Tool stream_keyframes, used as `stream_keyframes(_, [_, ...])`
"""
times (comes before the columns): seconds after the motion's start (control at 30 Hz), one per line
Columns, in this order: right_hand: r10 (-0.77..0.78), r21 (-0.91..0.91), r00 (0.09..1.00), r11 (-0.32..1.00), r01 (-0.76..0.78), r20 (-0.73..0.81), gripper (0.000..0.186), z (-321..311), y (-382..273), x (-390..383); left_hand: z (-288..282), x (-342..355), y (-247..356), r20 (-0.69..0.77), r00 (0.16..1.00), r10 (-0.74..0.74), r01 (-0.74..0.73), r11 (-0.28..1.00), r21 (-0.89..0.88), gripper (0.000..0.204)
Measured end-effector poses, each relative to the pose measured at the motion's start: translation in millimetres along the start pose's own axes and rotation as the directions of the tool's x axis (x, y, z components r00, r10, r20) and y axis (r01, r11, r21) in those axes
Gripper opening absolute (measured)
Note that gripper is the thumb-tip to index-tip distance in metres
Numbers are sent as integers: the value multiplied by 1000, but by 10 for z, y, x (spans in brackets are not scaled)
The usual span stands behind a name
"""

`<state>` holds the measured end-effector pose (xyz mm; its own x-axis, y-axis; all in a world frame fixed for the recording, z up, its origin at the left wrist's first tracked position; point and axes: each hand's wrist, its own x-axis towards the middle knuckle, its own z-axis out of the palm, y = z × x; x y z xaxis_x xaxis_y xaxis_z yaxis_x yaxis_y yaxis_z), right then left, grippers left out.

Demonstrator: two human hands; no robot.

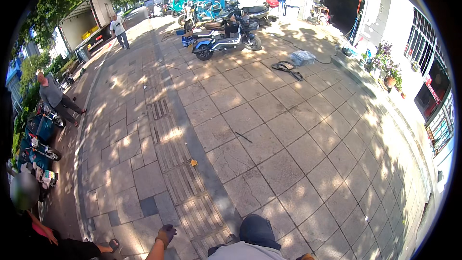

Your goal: The person picks up a small mechanical part and applies a substance to it using a tool. They then walk over to a scooter, remove the front wheel, and use a power drill to work on the wheel hub and axle area.

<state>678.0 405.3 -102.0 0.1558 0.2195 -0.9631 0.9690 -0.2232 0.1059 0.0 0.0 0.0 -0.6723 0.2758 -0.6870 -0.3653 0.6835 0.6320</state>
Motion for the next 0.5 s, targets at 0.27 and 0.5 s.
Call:
stream_keyframes(0.27, [-54, -255, 998, 965, 56, 15, 48, -1763, -3480, 139, -613, 1881, 2643, -108, 989, 99, -128, 945, -301, 45])
stream_keyframes(0.5, [-838, -51, 441, 481, 875, -322, 33, -3258, -9128, -1721, -80, 2230, 1904, 118, 814, -569, 577, 815, -53, 40])
